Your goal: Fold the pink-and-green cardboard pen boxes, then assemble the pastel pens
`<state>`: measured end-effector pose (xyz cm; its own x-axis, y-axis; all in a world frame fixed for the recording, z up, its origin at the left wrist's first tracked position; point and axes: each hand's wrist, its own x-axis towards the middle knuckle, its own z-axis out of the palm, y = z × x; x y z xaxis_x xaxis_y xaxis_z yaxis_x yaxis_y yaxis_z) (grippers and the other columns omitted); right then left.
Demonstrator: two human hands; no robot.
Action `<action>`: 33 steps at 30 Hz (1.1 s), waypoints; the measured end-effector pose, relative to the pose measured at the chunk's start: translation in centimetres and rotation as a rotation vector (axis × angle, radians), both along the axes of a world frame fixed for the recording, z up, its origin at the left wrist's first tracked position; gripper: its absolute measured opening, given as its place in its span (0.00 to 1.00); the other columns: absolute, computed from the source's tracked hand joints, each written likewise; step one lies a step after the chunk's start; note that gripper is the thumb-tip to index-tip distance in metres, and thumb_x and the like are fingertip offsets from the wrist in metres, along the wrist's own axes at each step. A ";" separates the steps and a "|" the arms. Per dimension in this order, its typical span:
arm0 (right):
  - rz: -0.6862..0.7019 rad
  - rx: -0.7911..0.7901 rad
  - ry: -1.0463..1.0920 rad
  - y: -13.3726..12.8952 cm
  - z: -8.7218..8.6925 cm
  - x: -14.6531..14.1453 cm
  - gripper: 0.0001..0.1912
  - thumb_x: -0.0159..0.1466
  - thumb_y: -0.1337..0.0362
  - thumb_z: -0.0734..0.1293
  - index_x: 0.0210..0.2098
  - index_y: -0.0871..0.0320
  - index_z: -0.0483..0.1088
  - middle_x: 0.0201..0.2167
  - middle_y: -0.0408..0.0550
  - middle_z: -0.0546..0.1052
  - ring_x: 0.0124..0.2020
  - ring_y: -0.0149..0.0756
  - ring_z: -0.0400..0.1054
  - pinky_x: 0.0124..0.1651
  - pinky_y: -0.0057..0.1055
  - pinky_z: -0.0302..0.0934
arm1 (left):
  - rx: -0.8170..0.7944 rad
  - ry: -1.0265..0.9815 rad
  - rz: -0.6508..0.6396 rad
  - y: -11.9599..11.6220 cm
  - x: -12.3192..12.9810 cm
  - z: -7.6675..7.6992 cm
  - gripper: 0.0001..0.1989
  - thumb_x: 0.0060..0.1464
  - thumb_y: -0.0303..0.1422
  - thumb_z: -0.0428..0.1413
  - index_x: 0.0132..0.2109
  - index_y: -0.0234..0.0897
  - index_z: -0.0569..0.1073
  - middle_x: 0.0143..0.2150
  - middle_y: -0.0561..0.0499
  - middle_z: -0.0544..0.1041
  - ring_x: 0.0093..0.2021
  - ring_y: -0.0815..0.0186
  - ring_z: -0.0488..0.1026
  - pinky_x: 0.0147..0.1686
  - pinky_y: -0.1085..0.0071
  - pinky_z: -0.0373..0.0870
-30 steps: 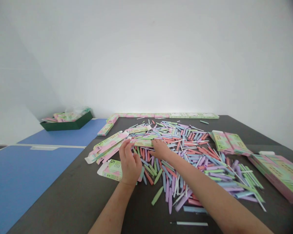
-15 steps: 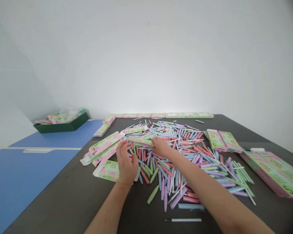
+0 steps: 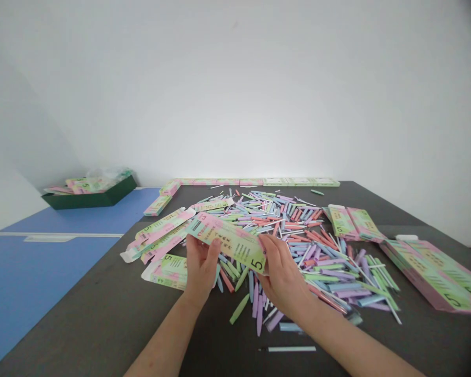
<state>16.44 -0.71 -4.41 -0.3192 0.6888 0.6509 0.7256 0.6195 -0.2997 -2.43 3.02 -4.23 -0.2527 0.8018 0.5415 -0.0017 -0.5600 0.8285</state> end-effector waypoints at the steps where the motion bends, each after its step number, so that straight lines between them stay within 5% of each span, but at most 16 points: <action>1: 0.011 -0.010 0.008 -0.4 0.0 -0.2 0.40 0.55 0.77 0.62 0.64 0.61 0.45 0.57 0.63 0.61 0.59 0.53 0.56 0.60 0.54 0.59 | -0.017 0.005 -0.011 -0.1 0.0 0.0 0.16 0.59 0.41 0.54 0.50 0.40 0.64 0.45 0.46 0.74 0.46 0.61 0.75 0.48 0.60 0.73; 12: -0.016 -0.140 0.102 -2.0 -1.6 -0.3 0.44 0.57 0.59 0.69 0.66 0.59 0.44 0.59 0.62 0.63 0.60 0.55 0.58 0.59 0.55 0.61 | -0.030 0.092 -0.087 -1.2 0.2 0.2 0.20 0.60 0.40 0.53 0.57 0.42 0.63 0.50 0.45 0.75 0.53 0.56 0.73 0.55 0.52 0.69; 23: -0.074 -0.148 0.217 -2.7 -1.3 -0.2 0.39 0.56 0.61 0.69 0.63 0.55 0.50 0.54 0.58 0.68 0.55 0.54 0.66 0.54 0.51 0.66 | -0.045 0.042 -0.285 -1.9 0.5 0.2 0.18 0.60 0.42 0.53 0.55 0.45 0.64 0.49 0.45 0.75 0.48 0.58 0.75 0.47 0.57 0.76; 33: -0.082 -0.102 0.237 -2.7 -1.9 -0.3 0.35 0.56 0.61 0.68 0.61 0.56 0.53 0.52 0.58 0.71 0.52 0.51 0.70 0.49 0.45 0.69 | -0.016 0.109 -0.288 -2.2 0.8 1.2 0.19 0.57 0.46 0.55 0.52 0.42 0.67 0.43 0.45 0.78 0.43 0.57 0.77 0.41 0.60 0.78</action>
